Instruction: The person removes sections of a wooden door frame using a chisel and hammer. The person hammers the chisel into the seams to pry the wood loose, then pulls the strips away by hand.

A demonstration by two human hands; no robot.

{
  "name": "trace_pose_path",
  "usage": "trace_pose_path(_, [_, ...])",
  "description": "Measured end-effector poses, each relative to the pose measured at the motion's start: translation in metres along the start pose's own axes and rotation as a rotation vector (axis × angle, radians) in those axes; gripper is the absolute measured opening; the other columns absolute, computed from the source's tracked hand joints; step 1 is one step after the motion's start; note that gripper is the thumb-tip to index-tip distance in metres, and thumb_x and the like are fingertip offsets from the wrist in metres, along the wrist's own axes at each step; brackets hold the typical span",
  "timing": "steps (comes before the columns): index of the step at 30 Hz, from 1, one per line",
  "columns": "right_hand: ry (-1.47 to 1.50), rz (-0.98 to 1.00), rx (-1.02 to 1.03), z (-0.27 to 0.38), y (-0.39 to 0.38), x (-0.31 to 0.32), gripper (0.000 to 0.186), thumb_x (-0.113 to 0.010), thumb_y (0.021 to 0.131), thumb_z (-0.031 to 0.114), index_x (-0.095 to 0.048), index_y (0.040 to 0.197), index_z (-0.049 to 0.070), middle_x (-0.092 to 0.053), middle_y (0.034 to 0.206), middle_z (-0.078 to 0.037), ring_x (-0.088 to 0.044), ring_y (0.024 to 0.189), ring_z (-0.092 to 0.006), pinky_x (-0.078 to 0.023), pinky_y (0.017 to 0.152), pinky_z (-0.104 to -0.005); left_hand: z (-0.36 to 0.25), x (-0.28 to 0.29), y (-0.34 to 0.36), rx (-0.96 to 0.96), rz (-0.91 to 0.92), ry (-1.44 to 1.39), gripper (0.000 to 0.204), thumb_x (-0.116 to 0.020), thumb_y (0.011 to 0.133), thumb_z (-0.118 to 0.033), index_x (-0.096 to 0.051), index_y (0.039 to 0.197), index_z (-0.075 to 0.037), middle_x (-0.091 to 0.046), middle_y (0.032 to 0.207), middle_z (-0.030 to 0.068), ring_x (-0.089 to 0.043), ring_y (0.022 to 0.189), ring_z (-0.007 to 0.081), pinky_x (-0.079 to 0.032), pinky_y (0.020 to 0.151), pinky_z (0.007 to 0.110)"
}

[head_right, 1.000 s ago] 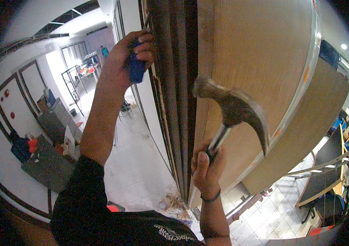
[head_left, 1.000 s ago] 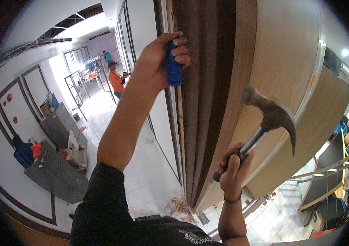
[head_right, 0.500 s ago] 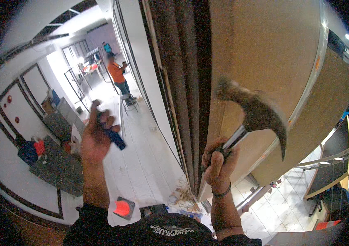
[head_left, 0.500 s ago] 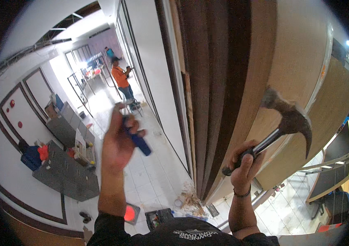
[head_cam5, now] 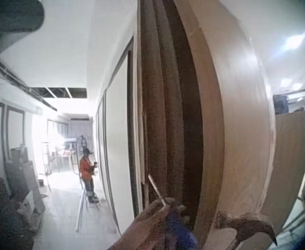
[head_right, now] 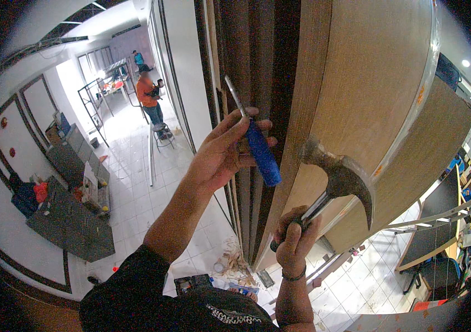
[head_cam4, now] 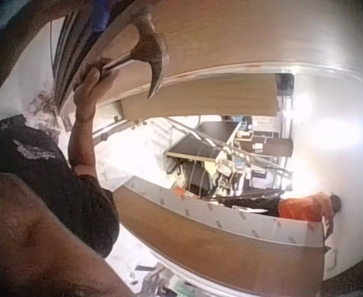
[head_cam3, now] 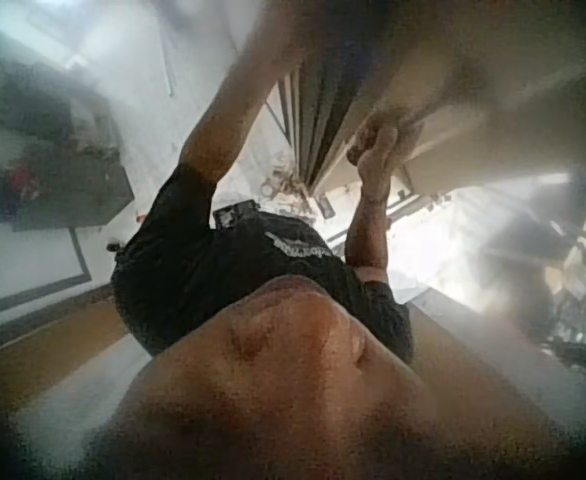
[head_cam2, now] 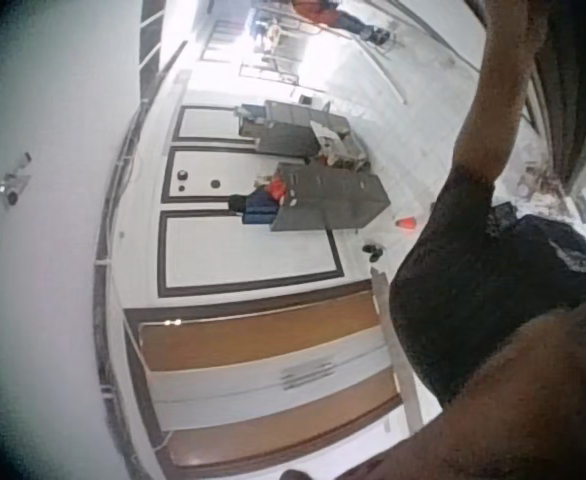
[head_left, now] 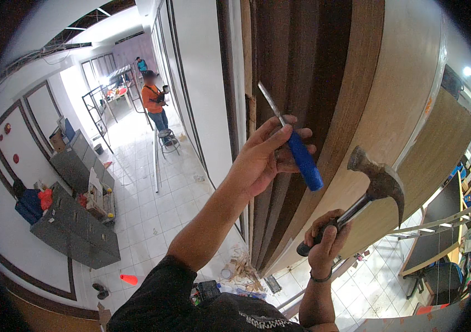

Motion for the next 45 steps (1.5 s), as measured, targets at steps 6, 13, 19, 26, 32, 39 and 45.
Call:
trace_pose_path(6, [0.016, -0.032, 0.035, 0.002, -0.003, -0.001, 0.047, -0.048, 0.094, 0.042, -0.038, 0.117, 0.003, -0.047, 0.073, -0.005, -0.041, 0.052, -0.0081, -0.035, 0.039, -0.0215, -0.004, 0.003, 0.011, -0.041, 0.049, 0.01, 0.032, -0.048, 0.096, -0.023, -0.046, 0.125, -0.008, -0.061, 0.111, 0.0119, -0.063, 0.1, 0.0279, -0.058, 0.076, 0.043])
trace_pose_path(13, [0.058, -0.112, -0.052, -0.004, -0.006, 0.038, 0.049, -0.054, 0.091, 0.044, -0.04, 0.119, 0.007, -0.051, 0.075, -0.003, -0.045, 0.05, -0.0075, -0.038, 0.038, -0.0225, 0.017, -0.012, 0.024, -0.15, 0.062, 0.127, 0.038, -0.054, 0.092, -0.014, -0.042, 0.127, -0.006, -0.056, 0.116, 0.0128, -0.058, 0.11, 0.0289, -0.056, 0.082, 0.04])
trace_pose_path(19, [-0.273, 0.027, -0.047, -0.031, -0.012, 0.0, 0.027, -0.052, 0.092, 0.024, -0.048, 0.111, 0.007, -0.053, 0.084, -0.005, -0.051, 0.065, -0.0132, -0.045, 0.056, -0.0302, -0.01, 0.038, 0.012, -0.255, 0.011, 0.22, 0.063, -0.066, 0.086, -0.025, -0.037, 0.137, -0.004, -0.049, 0.131, 0.0106, -0.047, 0.118, 0.0213, -0.043, 0.097, 0.034])
trace_pose_path(26, [-0.419, 0.058, -0.116, -0.004, -0.026, -0.016, 0.038, -0.05, 0.092, 0.032, -0.049, 0.113, 0.0, -0.058, 0.1, -0.026, -0.057, 0.089, -0.0407, -0.045, 0.081, -0.0466, -0.001, 0.027, 0.018, -0.23, -0.019, -0.082, 0.038, -0.049, 0.096, -0.023, -0.045, 0.128, -0.004, -0.057, 0.119, 0.0098, -0.055, 0.111, 0.0228, -0.052, 0.088, 0.036])
trace_pose_path(32, [-0.367, 0.072, 0.015, -0.033, -0.025, -0.028, 0.033, -0.052, 0.093, 0.029, -0.048, 0.114, 0.004, -0.057, 0.09, -0.016, -0.054, 0.085, -0.032, -0.044, 0.078, -0.0402, -0.014, 0.047, 0.028, -0.27, 0.004, -0.129, 0.038, -0.05, 0.096, -0.022, -0.045, 0.129, -0.004, -0.056, 0.118, 0.0101, -0.054, 0.111, 0.0243, -0.049, 0.09, 0.044])
trace_pose_path(39, [-0.039, -0.194, -0.143, -0.051, -0.045, 0.021, 0.025, -0.056, 0.088, 0.023, -0.051, 0.103, 0.004, -0.055, 0.082, -0.008, -0.053, 0.068, -0.0169, -0.046, 0.058, -0.0293, 0.029, 0.003, 0.029, -0.143, 0.025, -0.254, 0.032, -0.056, 0.092, -0.026, -0.051, 0.119, -0.007, -0.057, 0.117, 0.0093, -0.056, 0.109, 0.0281, -0.052, 0.086, 0.043])
trace_pose_path(45, [0.279, -0.37, 0.186, 0.014, -0.031, -0.026, 0.046, -0.062, 0.082, 0.052, -0.044, 0.093, 0.011, -0.042, 0.056, -0.003, -0.042, 0.042, -0.013, -0.039, 0.038, -0.027, -0.024, -0.006, 0.012, -0.148, -0.025, -0.316, 0.026, -0.059, 0.09, -0.023, -0.053, 0.109, -0.006, -0.059, 0.11, 0.0121, -0.061, 0.104, 0.03, -0.057, 0.081, 0.041])
Point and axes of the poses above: each hand's wrist, its own y-axis towards the middle knuckle, its own x-axis out of the back of the hand, z = x × y, the point moved 7 cm from there along y, towards the middle knuckle
